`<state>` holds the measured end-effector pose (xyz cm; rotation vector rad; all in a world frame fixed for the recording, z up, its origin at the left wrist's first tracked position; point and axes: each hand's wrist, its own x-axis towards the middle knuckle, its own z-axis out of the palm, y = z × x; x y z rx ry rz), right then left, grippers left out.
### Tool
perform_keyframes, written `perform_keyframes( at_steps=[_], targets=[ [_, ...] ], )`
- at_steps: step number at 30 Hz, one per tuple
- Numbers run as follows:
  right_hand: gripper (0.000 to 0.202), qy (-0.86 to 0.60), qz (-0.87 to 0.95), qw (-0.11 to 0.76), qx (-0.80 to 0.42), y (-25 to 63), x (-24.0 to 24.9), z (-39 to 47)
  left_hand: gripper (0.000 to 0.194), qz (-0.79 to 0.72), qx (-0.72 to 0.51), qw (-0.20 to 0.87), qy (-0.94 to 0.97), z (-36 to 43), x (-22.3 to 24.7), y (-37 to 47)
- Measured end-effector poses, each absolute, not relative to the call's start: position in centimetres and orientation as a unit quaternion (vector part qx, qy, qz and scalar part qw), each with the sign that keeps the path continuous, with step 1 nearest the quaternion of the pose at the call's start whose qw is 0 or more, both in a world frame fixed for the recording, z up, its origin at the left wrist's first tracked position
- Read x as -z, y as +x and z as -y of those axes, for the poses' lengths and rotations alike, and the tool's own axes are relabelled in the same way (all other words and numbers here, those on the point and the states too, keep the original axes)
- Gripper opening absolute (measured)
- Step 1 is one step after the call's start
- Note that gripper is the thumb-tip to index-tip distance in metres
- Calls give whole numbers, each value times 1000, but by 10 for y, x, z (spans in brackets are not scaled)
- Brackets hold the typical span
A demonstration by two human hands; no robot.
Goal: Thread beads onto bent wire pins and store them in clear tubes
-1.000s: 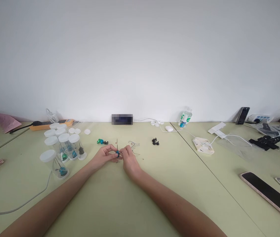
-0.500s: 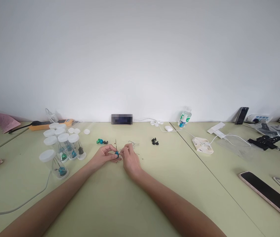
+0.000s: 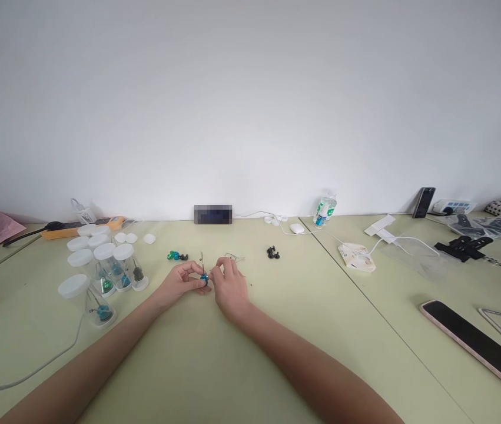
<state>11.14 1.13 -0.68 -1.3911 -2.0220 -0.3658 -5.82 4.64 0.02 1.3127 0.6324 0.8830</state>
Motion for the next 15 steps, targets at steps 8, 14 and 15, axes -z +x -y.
perform_keyframes(
  at_steps=[8,14,15],
  targets=[
    [14,-527,771,351,70,111,2,-10,28,-288,-397,660,569,-47,0,-57],
    [12,-505,781,366,38,112,5,-12,29,-288,-397,664,565,-49,0,-57],
    [12,-506,781,363,41,112,5,-12,29,-288,-396,664,565,-49,0,-57]
  ],
)
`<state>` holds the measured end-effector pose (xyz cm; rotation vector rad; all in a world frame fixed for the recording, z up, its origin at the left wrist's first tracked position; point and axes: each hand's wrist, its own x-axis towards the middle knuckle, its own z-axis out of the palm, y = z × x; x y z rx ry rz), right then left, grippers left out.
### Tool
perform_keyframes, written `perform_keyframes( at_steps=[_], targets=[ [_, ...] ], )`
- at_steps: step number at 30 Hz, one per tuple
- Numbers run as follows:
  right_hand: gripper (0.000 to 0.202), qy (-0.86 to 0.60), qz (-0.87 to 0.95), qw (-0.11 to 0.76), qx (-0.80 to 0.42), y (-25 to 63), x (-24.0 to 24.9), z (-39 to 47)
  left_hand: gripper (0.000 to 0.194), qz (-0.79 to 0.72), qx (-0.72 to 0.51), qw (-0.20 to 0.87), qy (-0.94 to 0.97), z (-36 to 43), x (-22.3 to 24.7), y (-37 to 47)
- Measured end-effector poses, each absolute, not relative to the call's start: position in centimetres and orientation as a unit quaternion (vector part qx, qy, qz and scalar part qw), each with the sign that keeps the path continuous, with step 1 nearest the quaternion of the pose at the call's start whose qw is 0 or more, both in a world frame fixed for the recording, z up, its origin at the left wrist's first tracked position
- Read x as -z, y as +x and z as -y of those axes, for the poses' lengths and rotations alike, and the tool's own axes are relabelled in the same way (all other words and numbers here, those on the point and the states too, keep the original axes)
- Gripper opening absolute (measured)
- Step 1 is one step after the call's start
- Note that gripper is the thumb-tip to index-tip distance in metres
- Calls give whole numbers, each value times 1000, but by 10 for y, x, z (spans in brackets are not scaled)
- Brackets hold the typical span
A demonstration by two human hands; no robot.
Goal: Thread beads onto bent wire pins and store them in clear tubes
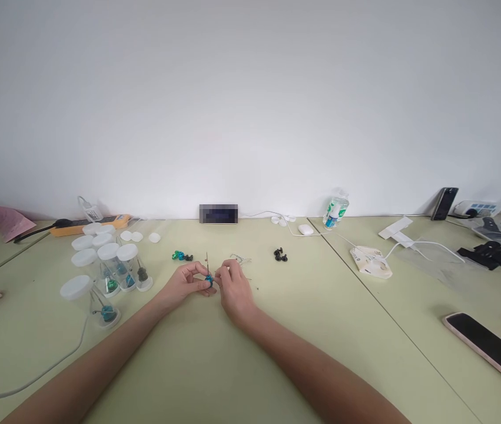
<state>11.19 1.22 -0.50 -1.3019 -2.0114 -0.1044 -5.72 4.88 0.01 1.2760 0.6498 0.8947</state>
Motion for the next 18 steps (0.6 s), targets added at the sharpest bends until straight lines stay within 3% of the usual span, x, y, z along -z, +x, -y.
perform_keyframes(
  at_steps=[18],
  targets=[
    [13,-508,770,375,90,114,3,-12,29,-301,-385,652,579,-46,-3,-58]
  ],
)
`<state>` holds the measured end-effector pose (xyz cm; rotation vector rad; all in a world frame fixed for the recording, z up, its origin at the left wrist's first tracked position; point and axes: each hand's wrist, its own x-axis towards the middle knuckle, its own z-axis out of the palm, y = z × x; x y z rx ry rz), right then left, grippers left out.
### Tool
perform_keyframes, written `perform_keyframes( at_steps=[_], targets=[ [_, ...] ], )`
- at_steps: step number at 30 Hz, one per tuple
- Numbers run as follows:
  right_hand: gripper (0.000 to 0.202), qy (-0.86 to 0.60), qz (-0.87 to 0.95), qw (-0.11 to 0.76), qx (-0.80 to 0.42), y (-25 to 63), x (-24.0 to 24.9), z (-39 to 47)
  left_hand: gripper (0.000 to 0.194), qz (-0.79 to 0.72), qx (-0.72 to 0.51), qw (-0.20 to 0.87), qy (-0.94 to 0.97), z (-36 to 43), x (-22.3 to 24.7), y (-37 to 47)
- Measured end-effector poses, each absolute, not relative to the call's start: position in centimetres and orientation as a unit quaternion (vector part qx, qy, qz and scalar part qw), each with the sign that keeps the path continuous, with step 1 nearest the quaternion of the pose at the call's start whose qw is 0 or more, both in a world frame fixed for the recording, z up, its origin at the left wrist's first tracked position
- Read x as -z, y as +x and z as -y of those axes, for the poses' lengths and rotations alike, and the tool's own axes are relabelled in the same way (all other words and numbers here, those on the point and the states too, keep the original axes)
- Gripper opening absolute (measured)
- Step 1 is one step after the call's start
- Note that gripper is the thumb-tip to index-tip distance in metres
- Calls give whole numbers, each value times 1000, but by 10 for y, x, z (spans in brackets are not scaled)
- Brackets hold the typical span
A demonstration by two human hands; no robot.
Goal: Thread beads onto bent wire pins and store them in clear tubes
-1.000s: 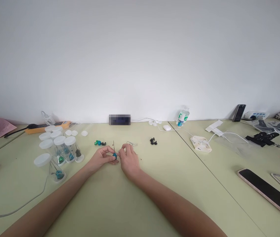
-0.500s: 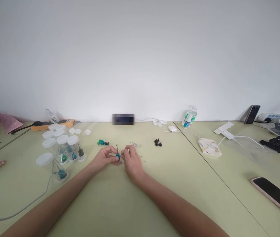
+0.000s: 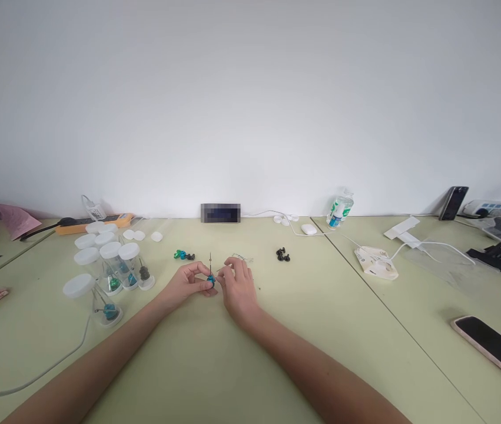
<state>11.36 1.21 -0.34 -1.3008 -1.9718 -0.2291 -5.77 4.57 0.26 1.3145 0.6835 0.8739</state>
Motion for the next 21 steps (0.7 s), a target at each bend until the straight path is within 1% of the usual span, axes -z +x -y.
perform_keyframes(
  at_steps=[12,15,19,21],
  targets=[
    [9,-501,781,361,92,113,4,-11,29,-301,-380,651,585,-46,-3,-57],
    [11,-502,781,358,98,113,4,-11,30,-303,-383,649,583,-46,-2,-57],
    [17,-506,778,360,98,114,4,-11,30,-305,-383,649,582,-46,-2,-57],
    [16,-505,776,366,95,114,4,-11,30,-302,-386,650,581,-46,-2,-58]
  ],
)
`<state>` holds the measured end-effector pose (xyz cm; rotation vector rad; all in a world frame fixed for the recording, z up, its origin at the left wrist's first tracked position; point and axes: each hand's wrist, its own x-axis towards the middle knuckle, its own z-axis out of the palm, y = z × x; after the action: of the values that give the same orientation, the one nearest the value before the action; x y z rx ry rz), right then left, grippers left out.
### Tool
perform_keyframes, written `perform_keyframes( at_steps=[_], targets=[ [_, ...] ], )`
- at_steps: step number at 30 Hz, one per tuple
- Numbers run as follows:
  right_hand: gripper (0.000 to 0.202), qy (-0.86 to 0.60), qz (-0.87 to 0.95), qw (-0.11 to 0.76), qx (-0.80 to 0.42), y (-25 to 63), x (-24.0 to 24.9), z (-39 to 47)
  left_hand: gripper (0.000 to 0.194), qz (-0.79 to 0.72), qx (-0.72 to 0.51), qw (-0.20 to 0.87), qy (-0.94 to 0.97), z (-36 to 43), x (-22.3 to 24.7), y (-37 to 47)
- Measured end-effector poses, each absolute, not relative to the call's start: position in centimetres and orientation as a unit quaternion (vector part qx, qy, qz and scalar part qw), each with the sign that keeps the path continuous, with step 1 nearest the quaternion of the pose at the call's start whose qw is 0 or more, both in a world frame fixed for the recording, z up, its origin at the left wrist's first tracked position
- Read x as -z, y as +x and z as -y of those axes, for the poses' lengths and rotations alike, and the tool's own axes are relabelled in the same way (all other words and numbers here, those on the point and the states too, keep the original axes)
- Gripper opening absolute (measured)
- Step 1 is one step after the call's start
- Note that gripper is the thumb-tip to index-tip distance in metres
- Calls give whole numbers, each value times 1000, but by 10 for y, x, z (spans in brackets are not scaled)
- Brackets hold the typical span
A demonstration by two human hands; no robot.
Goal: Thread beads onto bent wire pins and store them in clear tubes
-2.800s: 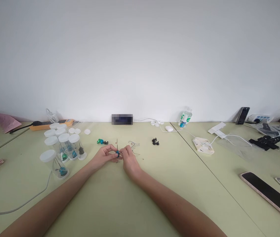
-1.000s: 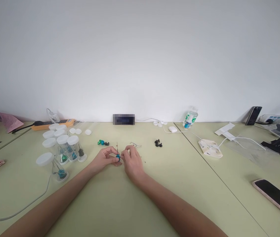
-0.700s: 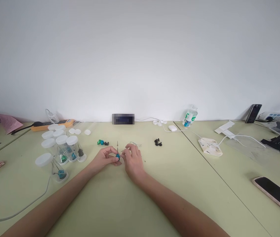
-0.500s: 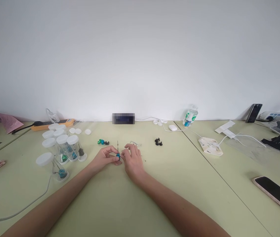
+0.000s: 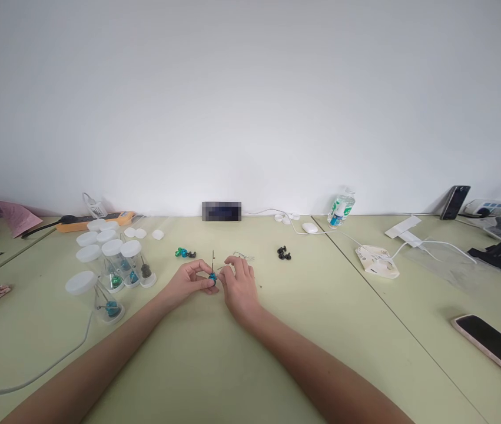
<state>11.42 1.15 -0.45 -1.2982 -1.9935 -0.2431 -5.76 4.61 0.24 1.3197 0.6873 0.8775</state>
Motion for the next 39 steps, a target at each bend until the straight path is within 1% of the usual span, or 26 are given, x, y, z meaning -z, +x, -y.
perform_keyframes(
  at_steps=[4,10,18,25,32,34,39],
  targets=[
    [10,-500,779,368,89,114,4,-11,30,-298,-387,650,582,-46,-2,-58],
    [9,-505,780,354,105,113,2,-10,29,-296,-382,648,588,-46,-1,-57],
    [14,-492,784,361,113,114,4,-13,27,-292,-378,641,600,-47,-1,-57],
    [13,-494,785,360,100,113,3,-12,27,-293,-377,640,602,-46,-2,-57],
    [20,-496,784,361,90,114,4,-12,26,-296,-371,638,606,-45,-2,-58],
    [20,-500,783,362,77,114,4,-12,26,-299,-372,637,606,-45,-3,-58],
    [21,-528,769,360,-9,115,1,-10,27,-302,-384,641,592,-46,-4,-58]
  ],
)
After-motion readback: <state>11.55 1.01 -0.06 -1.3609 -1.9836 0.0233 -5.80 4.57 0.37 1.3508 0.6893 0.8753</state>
